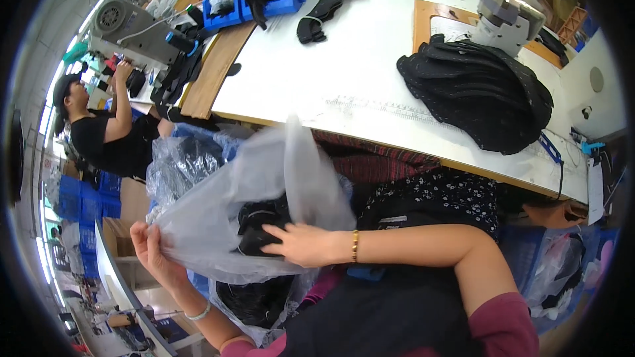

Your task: The operator organizes and bundles black shoe upper components using elastic bands in a manufacturing facility.

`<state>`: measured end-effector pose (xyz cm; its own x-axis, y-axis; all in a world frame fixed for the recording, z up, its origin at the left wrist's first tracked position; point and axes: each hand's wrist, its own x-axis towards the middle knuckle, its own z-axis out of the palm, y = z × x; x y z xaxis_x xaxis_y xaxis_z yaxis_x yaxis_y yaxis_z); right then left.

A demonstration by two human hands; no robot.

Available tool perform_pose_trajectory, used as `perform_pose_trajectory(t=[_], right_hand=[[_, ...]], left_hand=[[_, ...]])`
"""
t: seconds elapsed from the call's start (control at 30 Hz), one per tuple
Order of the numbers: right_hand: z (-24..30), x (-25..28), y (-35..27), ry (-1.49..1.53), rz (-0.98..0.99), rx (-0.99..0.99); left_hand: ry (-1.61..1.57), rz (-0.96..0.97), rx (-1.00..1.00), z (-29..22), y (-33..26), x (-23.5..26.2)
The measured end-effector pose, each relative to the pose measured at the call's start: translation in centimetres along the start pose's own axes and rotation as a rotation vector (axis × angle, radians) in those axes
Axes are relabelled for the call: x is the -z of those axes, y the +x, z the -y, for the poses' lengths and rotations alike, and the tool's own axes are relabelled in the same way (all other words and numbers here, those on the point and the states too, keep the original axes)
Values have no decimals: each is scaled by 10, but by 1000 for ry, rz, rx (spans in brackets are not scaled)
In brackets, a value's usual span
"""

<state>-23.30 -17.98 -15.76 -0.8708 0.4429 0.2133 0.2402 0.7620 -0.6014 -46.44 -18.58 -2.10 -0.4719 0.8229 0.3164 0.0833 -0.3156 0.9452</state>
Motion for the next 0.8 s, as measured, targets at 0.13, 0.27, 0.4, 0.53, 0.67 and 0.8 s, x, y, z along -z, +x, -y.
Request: perform_pose_trajectory(t=[0.13, 0.27, 0.4, 0.53, 0.67, 0.8], right_hand=[[-11, -5, 7, 233, 165, -542], [-45, 18, 15, 271, 15, -397], [-21, 10, 22, 581, 66, -294], [-24, 2, -2, 243, 209, -165], [-9, 75, -41, 380, 46, -168], [36, 134, -84, 158, -282, -11]], left_hand=[[99, -61, -222, 5, 8, 14], [78, -82, -309, 4, 32, 18], [1006, -92, -1044, -13, 73, 10], [760, -64, -667, -70, 148, -14], [607, 851, -467, -6, 136, -219], [711, 1060, -705, 97, 125, -339]])
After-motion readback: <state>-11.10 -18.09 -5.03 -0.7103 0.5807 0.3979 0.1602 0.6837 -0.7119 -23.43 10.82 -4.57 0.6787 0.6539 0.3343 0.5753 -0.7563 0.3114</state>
